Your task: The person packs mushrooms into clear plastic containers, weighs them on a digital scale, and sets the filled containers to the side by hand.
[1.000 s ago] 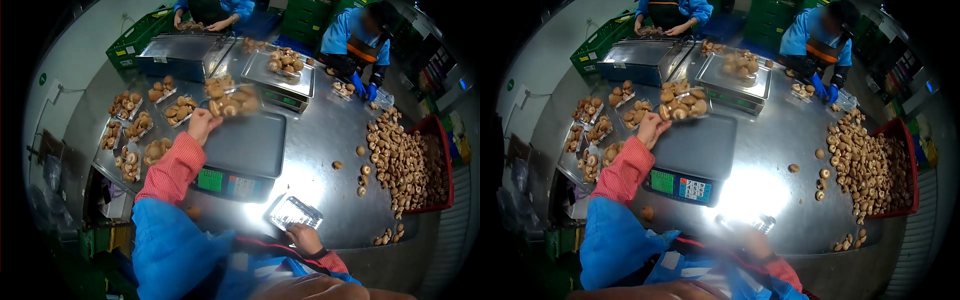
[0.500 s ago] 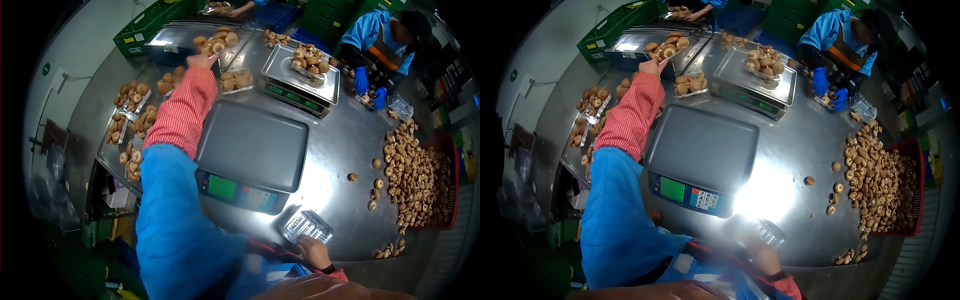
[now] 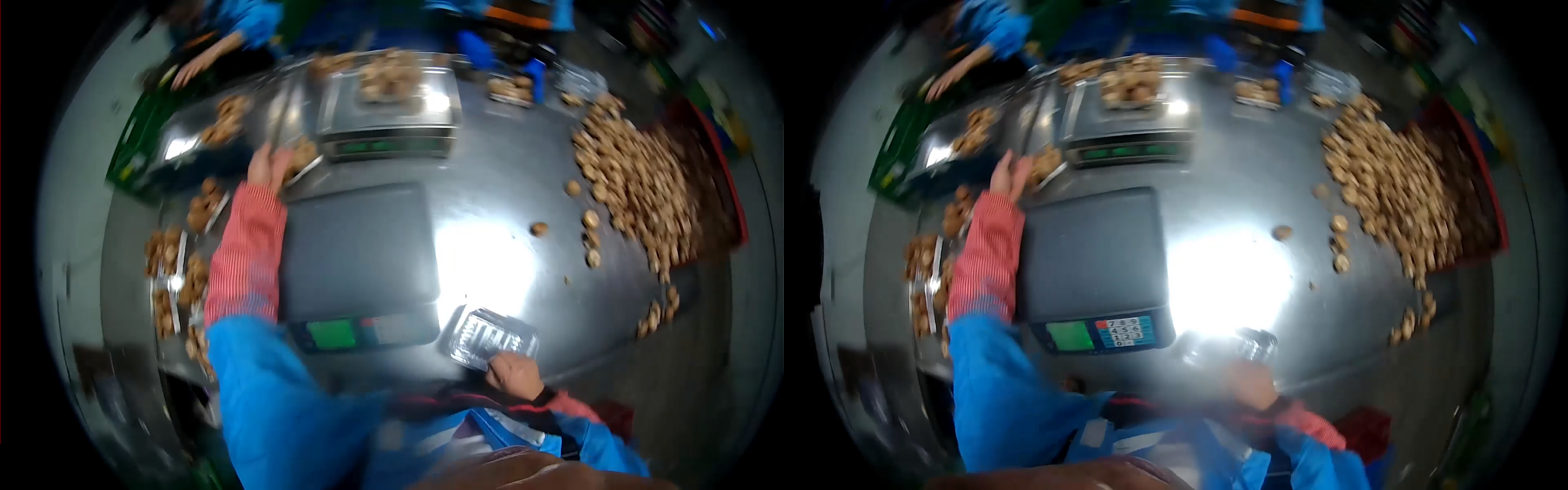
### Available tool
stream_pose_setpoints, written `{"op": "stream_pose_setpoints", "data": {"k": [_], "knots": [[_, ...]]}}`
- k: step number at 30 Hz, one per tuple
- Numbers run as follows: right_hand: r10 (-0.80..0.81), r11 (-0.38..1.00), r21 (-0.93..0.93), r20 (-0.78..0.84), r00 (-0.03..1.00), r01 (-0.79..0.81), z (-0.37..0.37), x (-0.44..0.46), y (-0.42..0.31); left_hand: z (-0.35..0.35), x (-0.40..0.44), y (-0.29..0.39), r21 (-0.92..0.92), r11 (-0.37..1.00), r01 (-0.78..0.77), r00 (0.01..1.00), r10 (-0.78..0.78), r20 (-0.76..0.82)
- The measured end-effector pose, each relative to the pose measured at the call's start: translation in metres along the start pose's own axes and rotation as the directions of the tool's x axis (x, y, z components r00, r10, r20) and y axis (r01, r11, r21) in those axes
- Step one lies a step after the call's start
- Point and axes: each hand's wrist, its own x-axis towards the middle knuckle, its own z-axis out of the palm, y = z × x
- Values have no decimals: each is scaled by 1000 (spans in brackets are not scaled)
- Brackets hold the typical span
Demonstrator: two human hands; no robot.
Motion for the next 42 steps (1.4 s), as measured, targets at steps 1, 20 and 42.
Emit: {"op": "stream_pose_setpoints", "data": {"k": [1, 20, 42], "knots": [[36, 999, -16, -59, 998, -37, -15, 5, -3, 36, -50, -18, -5, 1000, -9, 991, 10, 132], [478, 869, 295, -290, 829, -397, -133, -50, 157, 339, -348, -287, 873, 411, -262, 81, -892, 445], [989, 104, 619, -149, 14, -778, -161, -29, 524, 565, -109, -574, 630, 401, -665, 486, -409, 772]]}}
